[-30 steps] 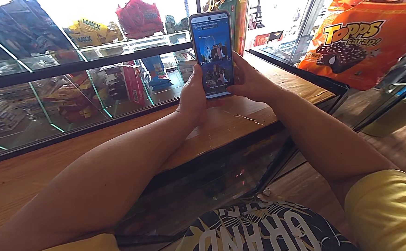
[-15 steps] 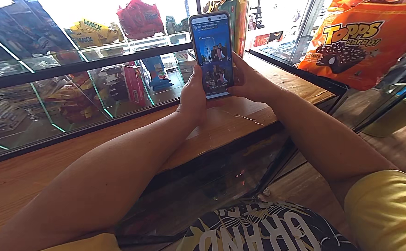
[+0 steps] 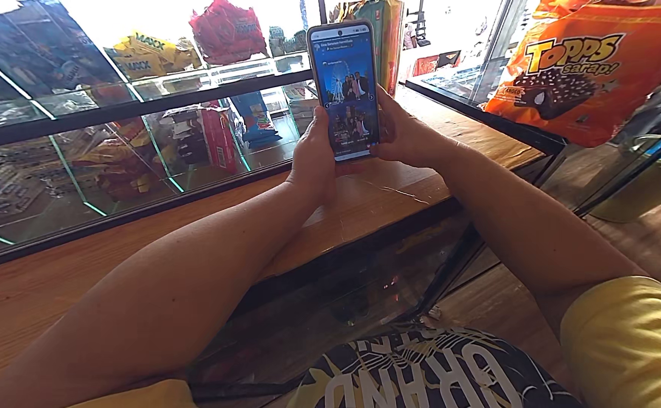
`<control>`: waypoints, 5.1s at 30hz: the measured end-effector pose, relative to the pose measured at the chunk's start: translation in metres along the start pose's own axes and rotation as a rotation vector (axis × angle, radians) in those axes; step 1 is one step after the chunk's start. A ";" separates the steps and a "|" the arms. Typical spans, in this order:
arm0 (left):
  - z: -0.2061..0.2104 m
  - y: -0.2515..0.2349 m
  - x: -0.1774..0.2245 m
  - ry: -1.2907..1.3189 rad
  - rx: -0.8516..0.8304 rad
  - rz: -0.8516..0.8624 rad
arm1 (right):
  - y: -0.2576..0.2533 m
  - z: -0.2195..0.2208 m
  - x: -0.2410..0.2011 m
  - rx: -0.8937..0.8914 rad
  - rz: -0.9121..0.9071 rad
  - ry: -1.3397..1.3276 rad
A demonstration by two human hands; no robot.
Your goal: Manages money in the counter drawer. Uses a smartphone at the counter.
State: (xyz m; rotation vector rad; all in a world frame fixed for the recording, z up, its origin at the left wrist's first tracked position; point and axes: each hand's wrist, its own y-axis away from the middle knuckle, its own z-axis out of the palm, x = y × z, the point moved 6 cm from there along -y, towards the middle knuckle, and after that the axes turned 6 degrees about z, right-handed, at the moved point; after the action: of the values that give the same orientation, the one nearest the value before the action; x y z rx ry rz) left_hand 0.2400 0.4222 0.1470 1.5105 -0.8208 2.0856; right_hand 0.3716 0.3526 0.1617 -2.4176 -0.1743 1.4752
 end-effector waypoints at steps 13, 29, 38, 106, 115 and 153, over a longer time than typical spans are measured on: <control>0.000 0.000 0.000 0.000 -0.010 0.013 | 0.000 0.000 0.000 0.015 0.004 0.022; 0.000 0.000 -0.001 0.003 -0.009 0.002 | 0.000 0.000 0.000 0.019 0.003 -0.006; 0.000 0.000 -0.001 0.010 -0.006 -0.007 | 0.000 0.000 -0.001 0.016 -0.001 0.011; 0.000 0.001 -0.001 0.016 -0.007 -0.006 | 0.002 0.001 -0.002 0.024 -0.005 0.033; 0.002 0.003 0.000 0.007 -0.025 -0.016 | 0.003 0.000 -0.003 0.031 -0.014 0.055; 0.009 0.005 -0.005 -0.045 -0.088 -0.063 | 0.002 -0.023 -0.002 0.313 -0.196 -0.005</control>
State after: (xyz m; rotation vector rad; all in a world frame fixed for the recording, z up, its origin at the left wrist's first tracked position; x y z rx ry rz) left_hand 0.2444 0.4119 0.1437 1.5216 -0.8590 1.9507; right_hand 0.3910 0.3454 0.1730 -2.0847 -0.1632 1.3130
